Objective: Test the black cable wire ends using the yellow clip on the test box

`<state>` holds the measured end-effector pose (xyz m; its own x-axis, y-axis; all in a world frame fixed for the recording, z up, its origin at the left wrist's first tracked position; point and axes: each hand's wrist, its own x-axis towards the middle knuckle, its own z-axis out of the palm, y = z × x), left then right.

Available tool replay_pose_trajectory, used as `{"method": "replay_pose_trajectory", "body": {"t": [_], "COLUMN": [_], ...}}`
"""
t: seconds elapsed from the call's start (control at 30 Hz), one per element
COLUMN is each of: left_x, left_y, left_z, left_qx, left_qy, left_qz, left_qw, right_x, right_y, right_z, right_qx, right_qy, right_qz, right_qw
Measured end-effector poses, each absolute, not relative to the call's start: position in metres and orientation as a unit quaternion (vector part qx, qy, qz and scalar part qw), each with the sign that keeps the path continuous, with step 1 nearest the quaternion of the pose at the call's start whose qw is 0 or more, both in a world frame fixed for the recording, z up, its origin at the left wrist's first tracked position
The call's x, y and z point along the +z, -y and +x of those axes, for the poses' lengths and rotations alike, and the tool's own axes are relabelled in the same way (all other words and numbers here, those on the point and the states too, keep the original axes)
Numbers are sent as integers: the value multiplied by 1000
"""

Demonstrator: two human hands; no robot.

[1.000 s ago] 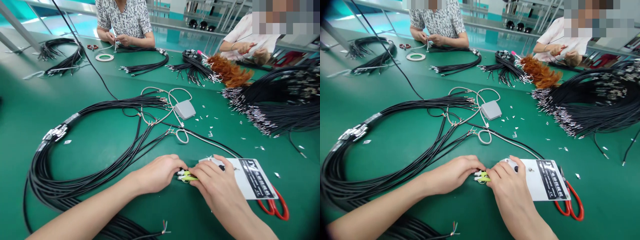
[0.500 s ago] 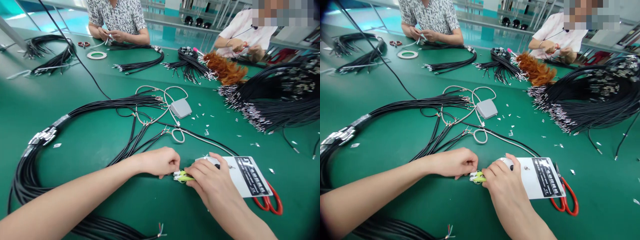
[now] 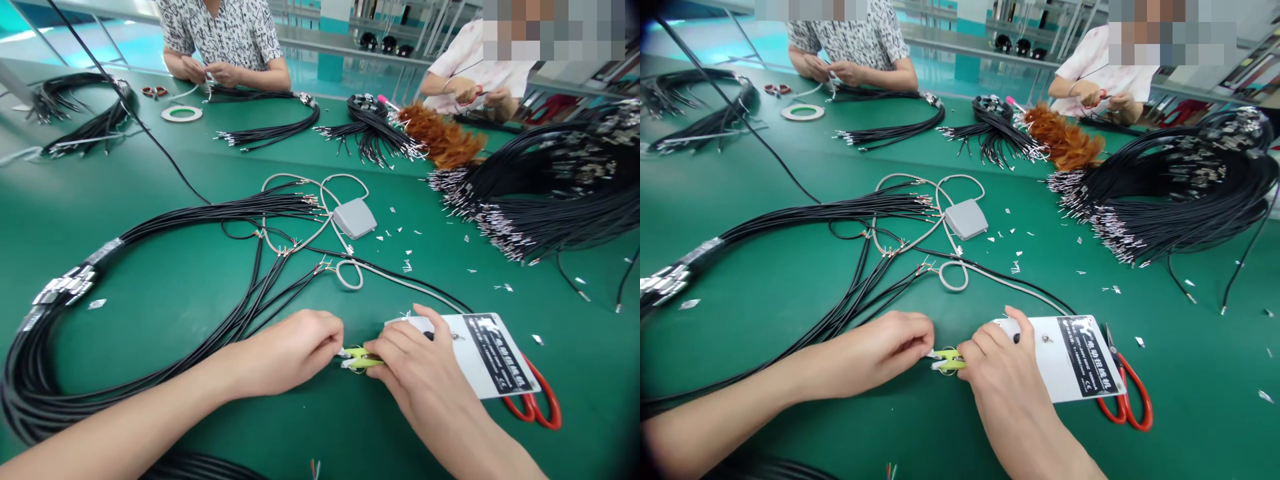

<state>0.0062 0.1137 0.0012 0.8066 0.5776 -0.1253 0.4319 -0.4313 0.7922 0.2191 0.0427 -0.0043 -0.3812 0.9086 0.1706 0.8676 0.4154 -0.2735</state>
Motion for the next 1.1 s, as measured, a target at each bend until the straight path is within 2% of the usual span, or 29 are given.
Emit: {"method": "replay_pose_trajectory", "body": {"t": [0.3, 0.6, 0.8, 0.93, 1.1], "left_x": [-8, -9, -8, -13, -19], "left_y": [-80, -90, -78, -72, -63], "left_z": [-13, -48, -21, -2, 9], "left_qx": [103, 130, 146, 167, 193], "left_qy": [-381, -461, -441, -411, -423], "left_qz": [788, 764, 761, 742, 749], "left_qw": [472, 433, 453, 502, 472], "right_x": [-6, -4, -3, -2, 0], "right_y": [-42, -41, -41, -41, -40], "right_z": [219, 219, 218, 218, 217], "right_qx": [65, 83, 80, 77, 96], "right_qy": [822, 819, 823, 826, 822], "right_qz": [-545, -543, -532, -527, -534], "right_qw": [151, 164, 184, 186, 176]}}
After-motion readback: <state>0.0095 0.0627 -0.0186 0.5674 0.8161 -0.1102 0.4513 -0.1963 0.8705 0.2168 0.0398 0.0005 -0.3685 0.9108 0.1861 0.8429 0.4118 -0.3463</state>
